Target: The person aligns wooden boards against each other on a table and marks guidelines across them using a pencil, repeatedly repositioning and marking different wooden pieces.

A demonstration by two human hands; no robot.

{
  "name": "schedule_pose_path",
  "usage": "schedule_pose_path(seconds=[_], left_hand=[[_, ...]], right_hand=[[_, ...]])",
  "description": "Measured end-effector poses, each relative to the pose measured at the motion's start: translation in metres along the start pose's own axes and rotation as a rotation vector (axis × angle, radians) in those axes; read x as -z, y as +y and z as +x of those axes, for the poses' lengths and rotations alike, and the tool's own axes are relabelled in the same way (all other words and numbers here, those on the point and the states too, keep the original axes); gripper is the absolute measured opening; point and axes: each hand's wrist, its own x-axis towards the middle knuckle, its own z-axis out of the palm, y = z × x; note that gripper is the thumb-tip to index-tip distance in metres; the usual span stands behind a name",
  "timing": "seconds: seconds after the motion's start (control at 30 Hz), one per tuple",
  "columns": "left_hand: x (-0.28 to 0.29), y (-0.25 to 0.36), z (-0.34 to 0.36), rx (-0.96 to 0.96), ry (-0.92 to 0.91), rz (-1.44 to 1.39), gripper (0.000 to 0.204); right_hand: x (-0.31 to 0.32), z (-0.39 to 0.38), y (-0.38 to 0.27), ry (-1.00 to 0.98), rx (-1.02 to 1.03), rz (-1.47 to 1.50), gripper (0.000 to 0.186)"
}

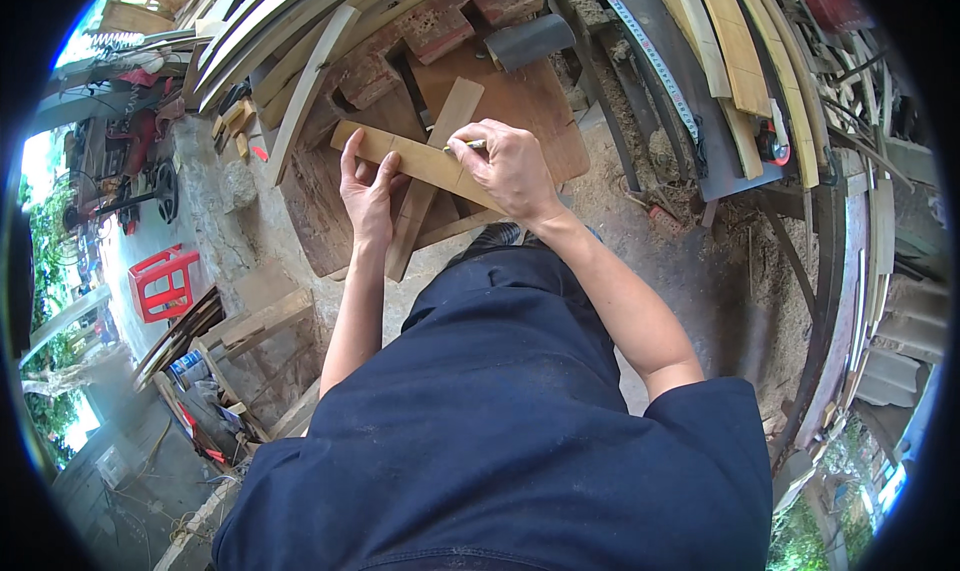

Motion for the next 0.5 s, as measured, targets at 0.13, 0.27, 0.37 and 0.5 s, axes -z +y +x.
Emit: schedule_pose_path(seconds=[0.13,0.27,0.37,0.5], left_hand=[[-0.002,0.001,0.000,0.000,-0.002,0.004,0.065],[-0.002,-0.001,0.001,0.000,0.004,-0.020,0.065],[0.000,-0.002,0.001,0.007,-0.003,-0.012,0.065],[0.001,-0.002,0.000,-0.005,-0.003,0.018,0.065]], right_hand=[[-0.009,0.005,0.000,0.009,0.039,0.036,0.015],[-0.017,0.010,0.003,0.024,0.119,0.031,0.013],[-0.006,0.002,0.000,-0.001,0.102,-0.016,0.013],[0.006,-0.005,0.001,-0.029,0.034,-0.013,0.014]])
